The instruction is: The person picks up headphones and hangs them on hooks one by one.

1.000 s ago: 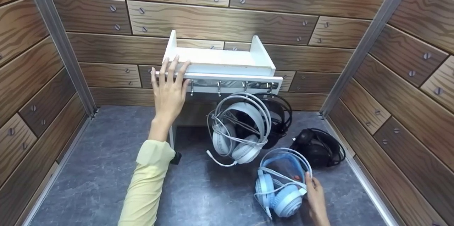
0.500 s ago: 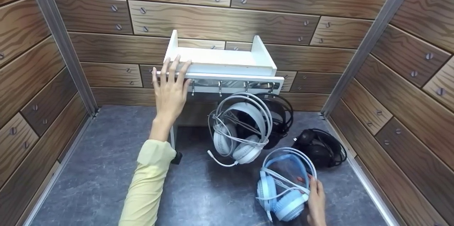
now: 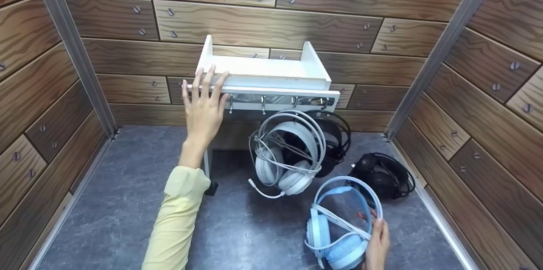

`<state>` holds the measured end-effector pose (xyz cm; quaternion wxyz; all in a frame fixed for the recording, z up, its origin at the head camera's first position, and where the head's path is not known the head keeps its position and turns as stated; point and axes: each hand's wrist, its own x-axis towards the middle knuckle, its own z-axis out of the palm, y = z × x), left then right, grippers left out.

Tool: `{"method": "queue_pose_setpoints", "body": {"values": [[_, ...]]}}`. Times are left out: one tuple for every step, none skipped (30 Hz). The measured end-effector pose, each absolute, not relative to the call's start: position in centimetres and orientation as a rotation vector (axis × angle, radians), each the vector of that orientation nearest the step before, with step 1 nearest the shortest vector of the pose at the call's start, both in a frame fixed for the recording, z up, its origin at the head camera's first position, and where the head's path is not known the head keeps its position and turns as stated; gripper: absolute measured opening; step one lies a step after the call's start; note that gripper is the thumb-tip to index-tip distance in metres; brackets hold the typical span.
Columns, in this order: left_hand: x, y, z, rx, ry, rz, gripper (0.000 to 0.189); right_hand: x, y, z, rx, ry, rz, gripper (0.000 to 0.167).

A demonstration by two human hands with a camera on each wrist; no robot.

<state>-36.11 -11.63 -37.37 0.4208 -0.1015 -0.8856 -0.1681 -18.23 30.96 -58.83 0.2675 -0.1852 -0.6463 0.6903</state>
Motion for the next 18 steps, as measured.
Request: {"method": "queue_pose_setpoints", "body": {"values": [[-36.1, -11.6, -37.4, -0.254, -2.219, -0.422, 0.050, -18.1, 30.9, -58.8, -0.488, -1.724, 1.876, 0.028], [-36.1, -11.6, -37.4, -0.254, -2.218, -0.424, 0.050, -18.0, 30.9, -58.8, -0.475, -1.698, 1.893, 0.027], [-36.1, -11.6, -37.4, -0.252, -2.216, -0.421, 0.050, -17.9, 30.8, -58.7, -0.462, -1.671, 1.916, 0.027], [-36.2, -11.6, -37.4, -0.252, -2.215, -0.418, 0.049, -17.8, 30.8, -58.6, -0.452, -1.651, 1.937, 0.027], [-36.2, -11.6, -37.4, -0.250, -2.212, -0.409, 0.049, -17.7, 30.8, -58.5, -0.448, -1.629, 1.964, 0.027], [-36.2, -11.7, -37.4, -0.250, -2.210, -0.405, 0.049, -17.6, 30.8, -58.4, -0.436, -1.602, 1.988, 0.028], [-36.2, -11.7, -37.4, -0.251, -2.209, -0.404, 0.049, -17.4, 30.7, -58.2, -0.422, -1.578, 2.007, 0.028], [-36.2, -11.7, -37.4, -0.251, -2.208, -0.403, 0.049, -17.3, 30.7, -58.1, -0.406, -1.554, 2.023, 0.028], [-36.2, -11.6, -37.4, -0.252, -2.209, -0.403, 0.049, -17.1, 30.6, -57.9, -0.384, -1.531, 2.038, 0.028], [-36.2, -11.6, -37.4, -0.254, -2.209, -0.408, 0.049, -17.0, 30.5, -57.6, -0.361, -1.513, 2.043, 0.028], [-36.2, -11.6, -37.4, -0.255, -2.211, -0.411, 0.049, -16.8, 30.4, -57.3, -0.332, -1.489, 2.051, 0.027], [-36.1, -11.6, -37.4, -0.256, -2.213, -0.419, 0.050, -16.6, 30.2, -57.1, -0.301, -1.468, 2.054, 0.026], [-36.1, -11.6, -37.4, -0.256, -2.213, -0.423, 0.050, -16.4, 30.0, -56.7, -0.276, -1.450, 2.055, 0.026], [-36.1, -11.6, -37.5, -0.255, -2.211, -0.419, 0.050, -16.3, 29.8, -56.4, -0.251, -1.445, 2.042, 0.027], [-36.1, -11.6, -37.5, -0.254, -2.209, -0.416, 0.050, -16.3, 29.6, -56.1, -0.229, -1.438, 2.032, 0.027], [-36.1, -11.6, -37.5, -0.253, -2.207, -0.413, 0.050, -16.2, 29.4, -55.8, -0.214, -1.435, 2.018, 0.027], [-36.1, -11.6, -37.5, -0.253, -2.205, -0.411, 0.051, -16.1, 29.2, -55.5, -0.206, -1.432, 2.010, 0.027], [-36.1, -11.6, -37.5, -0.254, -2.204, -0.414, 0.051, -16.0, 29.0, -55.1, -0.200, -1.431, 2.001, 0.028]]}}
